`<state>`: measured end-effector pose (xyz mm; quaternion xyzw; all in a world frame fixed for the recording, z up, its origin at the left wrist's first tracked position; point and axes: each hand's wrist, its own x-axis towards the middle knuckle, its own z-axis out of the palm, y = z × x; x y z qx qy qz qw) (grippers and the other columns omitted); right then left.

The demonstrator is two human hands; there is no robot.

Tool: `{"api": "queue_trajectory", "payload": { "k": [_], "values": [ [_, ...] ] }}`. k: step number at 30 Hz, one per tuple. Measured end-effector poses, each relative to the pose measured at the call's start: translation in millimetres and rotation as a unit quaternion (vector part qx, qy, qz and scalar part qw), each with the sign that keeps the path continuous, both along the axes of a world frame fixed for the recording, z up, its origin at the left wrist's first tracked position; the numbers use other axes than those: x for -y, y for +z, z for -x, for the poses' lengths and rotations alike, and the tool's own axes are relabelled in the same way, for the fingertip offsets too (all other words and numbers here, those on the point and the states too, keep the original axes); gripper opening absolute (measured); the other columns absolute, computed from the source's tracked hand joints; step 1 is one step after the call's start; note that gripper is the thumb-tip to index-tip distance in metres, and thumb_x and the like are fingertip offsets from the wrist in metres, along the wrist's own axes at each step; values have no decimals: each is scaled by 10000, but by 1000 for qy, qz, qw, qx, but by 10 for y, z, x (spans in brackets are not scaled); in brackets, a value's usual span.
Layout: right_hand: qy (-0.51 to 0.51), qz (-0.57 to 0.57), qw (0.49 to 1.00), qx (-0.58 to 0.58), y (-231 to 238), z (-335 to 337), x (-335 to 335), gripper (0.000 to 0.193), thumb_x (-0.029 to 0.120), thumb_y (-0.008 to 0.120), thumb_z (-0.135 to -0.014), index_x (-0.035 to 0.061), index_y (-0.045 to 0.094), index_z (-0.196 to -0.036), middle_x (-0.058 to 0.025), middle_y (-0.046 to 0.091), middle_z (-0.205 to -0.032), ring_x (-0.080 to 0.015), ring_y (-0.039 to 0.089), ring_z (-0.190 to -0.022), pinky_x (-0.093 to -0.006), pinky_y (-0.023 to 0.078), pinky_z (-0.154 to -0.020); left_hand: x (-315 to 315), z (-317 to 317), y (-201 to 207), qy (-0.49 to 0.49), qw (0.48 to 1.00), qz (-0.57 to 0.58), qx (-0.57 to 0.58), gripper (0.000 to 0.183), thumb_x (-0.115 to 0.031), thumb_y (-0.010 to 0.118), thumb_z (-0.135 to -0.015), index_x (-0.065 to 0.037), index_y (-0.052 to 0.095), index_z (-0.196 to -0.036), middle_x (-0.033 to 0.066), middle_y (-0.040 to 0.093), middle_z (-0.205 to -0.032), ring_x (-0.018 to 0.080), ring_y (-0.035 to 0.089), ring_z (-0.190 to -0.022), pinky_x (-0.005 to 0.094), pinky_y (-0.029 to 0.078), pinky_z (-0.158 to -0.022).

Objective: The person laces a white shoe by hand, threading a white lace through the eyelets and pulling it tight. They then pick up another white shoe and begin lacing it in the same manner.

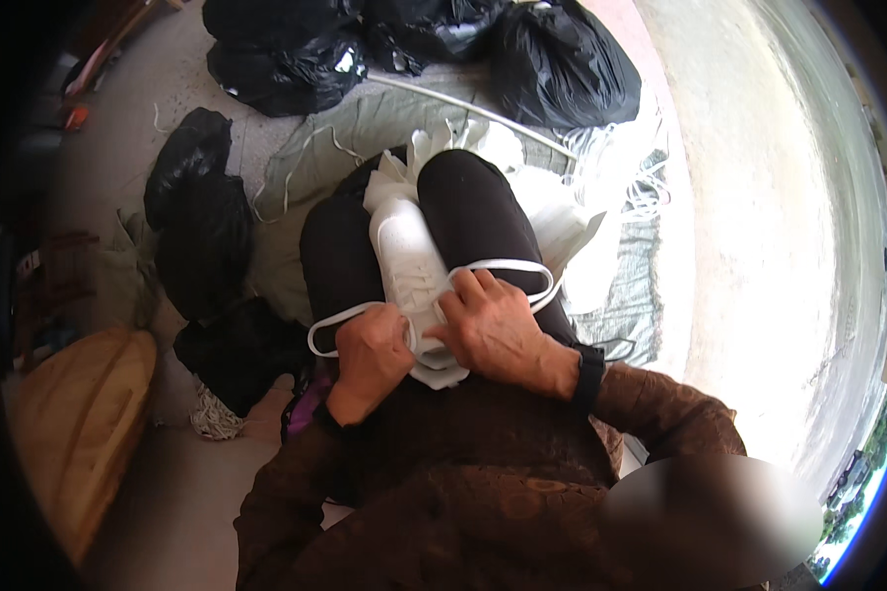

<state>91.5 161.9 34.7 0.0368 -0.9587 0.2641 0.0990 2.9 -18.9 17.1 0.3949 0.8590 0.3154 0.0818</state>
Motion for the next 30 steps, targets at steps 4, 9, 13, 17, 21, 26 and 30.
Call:
{"api": "queue_trajectory", "payload": {
  "k": [4, 9, 13, 17, 21, 26, 30],
  "values": [
    [6, 7, 1000, -14, -62, -166, -25, 293, 140, 745, -736, 14, 624, -971, -108, 570, -862, -287, 582, -835, -382, 519, -713, 26, -162, 261, 39, 996, -73, 23, 352, -69, 802, -669, -12, 586, -941, 169, 547, -988, 361, 558, -928, 431, 472, -801],
    [50, -16, 999, -1, 15, -22, -151, 349, 67, 707, -680, 8, 604, -1008, -110, 587, -825, -280, 598, -780, -374, 527, -630, 248, 42, 145, -41, 988, -111, -102, 329, 3, 713, -662, 10, 567, -956, 143, 592, -858, 330, 613, -792, 393, 525, -690],
    [154, -91, 983, 40, 50, 69, -188, 305, 90, 660, -732, 14, 602, -1022, -133, 634, -872, -300, 645, -823, -376, 568, -625, 65, -85, 186, 195, 930, -157, 270, 325, 86, 691, -663, 11, 551, -946, 112, 643, -841, 198, 671, -780, 311, 540, -698],
    [177, -149, 970, 68, 174, 118, -178, 162, 124, 657, -745, -1, 624, -842, -158, 591, -946, -305, 604, -941, -377, 583, -628, 125, -241, -119, 180, 924, -207, 268, 395, 77, 726, -678, 17, 513, -1005, 125, 683, -881, 176, 704, -826, 300, 555, -755],
    [195, -87, 975, -67, 302, 53, 202, 192, 169, 635, -766, 17, 605, -879, -121, 562, -915, -266, 601, -926, -360, 528, -534, 157, -144, 287, 158, 962, -116, 188, 454, -26, 792, -695, 0, 506, -1047, 112, 692, -835, 189, 702, -765, 321, 555, -727],
    [70, -70, 993, 63, 40, 56, 394, 221, 147, 635, -792, 17, 574, -960, -140, 589, -879, -287, 658, -794, -390, 558, -585, 270, -148, 57, 72, 973, -194, 105, 281, -236, 715, -887, -38, 572, -1026, 171, 688, -794, 354, 703, -723, 409, 558, -612],
    [82, -83, 988, 100, -158, 113, 513, 245, 128, 657, -779, 11, 583, -981, -163, 623, -932, -309, 678, -854, -397, 578, -644, 344, -83, -69, 133, 925, -172, 312, 503, 26, 796, -667, -15, 486, -1061, 107, 679, -865, 184, 696, -816, 329, 556, -752]
  ]
}}
